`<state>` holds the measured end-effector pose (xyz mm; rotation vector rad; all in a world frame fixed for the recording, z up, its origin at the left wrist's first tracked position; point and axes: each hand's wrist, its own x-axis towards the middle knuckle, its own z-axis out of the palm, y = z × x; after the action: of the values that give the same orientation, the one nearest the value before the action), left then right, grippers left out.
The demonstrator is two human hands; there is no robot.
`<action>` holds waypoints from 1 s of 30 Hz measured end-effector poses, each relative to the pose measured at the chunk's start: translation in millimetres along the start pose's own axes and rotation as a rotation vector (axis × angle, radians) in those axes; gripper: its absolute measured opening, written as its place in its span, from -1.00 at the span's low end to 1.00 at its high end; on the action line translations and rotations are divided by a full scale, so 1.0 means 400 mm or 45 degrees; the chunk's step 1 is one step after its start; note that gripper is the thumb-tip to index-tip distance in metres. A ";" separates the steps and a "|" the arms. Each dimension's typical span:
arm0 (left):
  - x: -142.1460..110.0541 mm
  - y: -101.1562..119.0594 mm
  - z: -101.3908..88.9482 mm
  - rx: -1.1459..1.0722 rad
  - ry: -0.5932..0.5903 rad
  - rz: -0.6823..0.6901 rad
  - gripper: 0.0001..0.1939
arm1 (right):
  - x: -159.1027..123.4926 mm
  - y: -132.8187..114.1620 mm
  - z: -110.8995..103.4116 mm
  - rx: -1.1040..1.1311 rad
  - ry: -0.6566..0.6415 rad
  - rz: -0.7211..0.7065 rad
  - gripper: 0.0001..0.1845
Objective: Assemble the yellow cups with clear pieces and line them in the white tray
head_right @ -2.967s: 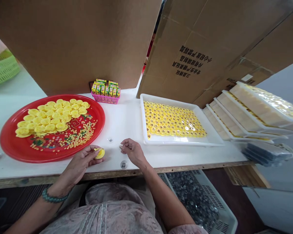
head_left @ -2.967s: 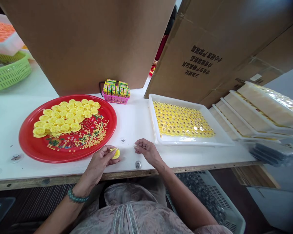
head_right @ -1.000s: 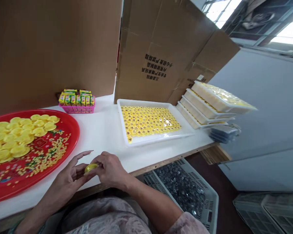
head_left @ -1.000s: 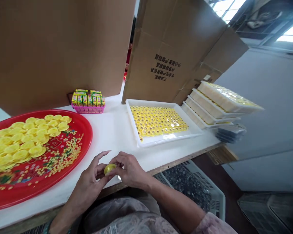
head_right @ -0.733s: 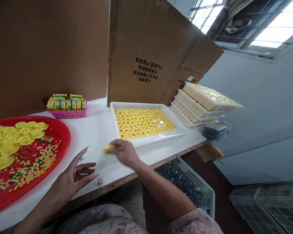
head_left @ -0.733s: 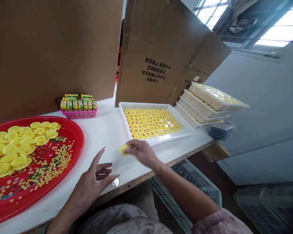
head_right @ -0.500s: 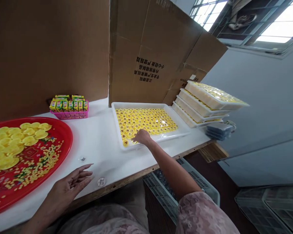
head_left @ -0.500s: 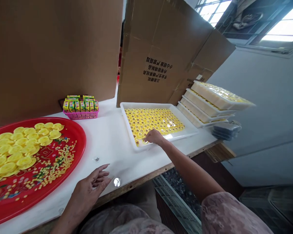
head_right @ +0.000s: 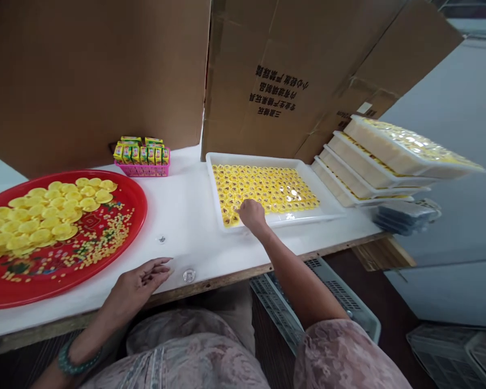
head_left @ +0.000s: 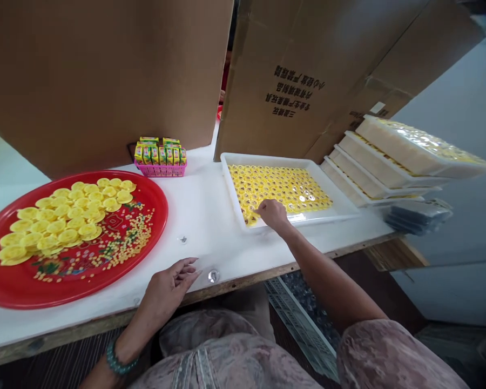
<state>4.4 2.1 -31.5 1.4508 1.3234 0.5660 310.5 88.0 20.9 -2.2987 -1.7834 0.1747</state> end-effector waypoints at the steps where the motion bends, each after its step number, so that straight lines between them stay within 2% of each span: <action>1: 0.001 -0.007 -0.004 0.004 0.011 0.006 -0.53 | -0.026 -0.015 -0.003 0.017 0.032 -0.039 -0.87; 3: 0.004 -0.022 -0.008 -0.001 0.028 0.003 -0.57 | -0.090 -0.051 0.002 0.144 -0.003 -0.267 -0.88; 5: 0.005 -0.030 -0.007 -0.011 0.044 -0.015 -0.62 | -0.164 -0.090 0.025 0.312 -0.240 -0.591 -0.90; 6: 0.004 -0.030 -0.005 -0.018 0.048 -0.020 -0.65 | -0.200 -0.107 0.043 0.363 -0.371 -0.696 -0.93; 8: -0.003 -0.020 0.002 -0.025 0.054 -0.011 -0.70 | -0.260 -0.136 0.083 0.370 -0.509 -0.766 -0.89; 12: -0.019 0.013 -0.012 0.011 0.098 0.080 -0.77 | -0.304 -0.175 0.146 0.298 -0.568 -0.701 -0.83; 14: -0.019 0.019 -0.057 0.096 0.223 0.129 -0.79 | -0.300 -0.187 0.158 0.301 -0.592 -0.675 -0.80; 15: -0.016 0.017 -0.093 0.157 0.340 0.142 -0.79 | -0.296 -0.191 0.160 0.303 -0.593 -0.668 -0.79; 18: 0.003 -0.005 -0.236 0.459 0.813 0.127 -0.76 | -0.290 -0.191 0.160 0.327 -0.558 -0.672 -0.73; 19: 0.015 -0.017 -0.288 0.618 0.921 0.106 -0.72 | -0.290 -0.191 0.160 0.347 -0.548 -0.686 -0.70; 20: 0.030 -0.029 -0.338 0.795 0.955 0.082 -0.69 | -0.291 -0.191 0.161 0.368 -0.545 -0.708 -0.69; 22: 0.067 -0.053 -0.418 1.119 0.866 0.037 -0.66 | -0.292 -0.196 0.163 0.398 -0.559 -0.761 -0.72; 24: 0.102 -0.074 -0.466 1.216 0.768 0.041 -0.70 | -0.292 -0.207 0.165 0.402 -0.571 -0.793 -0.75; 26: 0.127 -0.089 -0.484 1.234 0.706 0.060 -0.74 | -0.290 -0.217 0.163 0.392 -0.551 -0.794 -0.77; 30: 0.125 -0.102 -0.474 1.240 0.671 0.110 -0.78 | -0.283 -0.221 0.155 0.380 -0.448 -0.808 -0.75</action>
<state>-162.6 111.8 -17.3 2.2378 2.1291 0.3680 184.5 6.0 -21.9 -1.4780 -2.3637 0.7040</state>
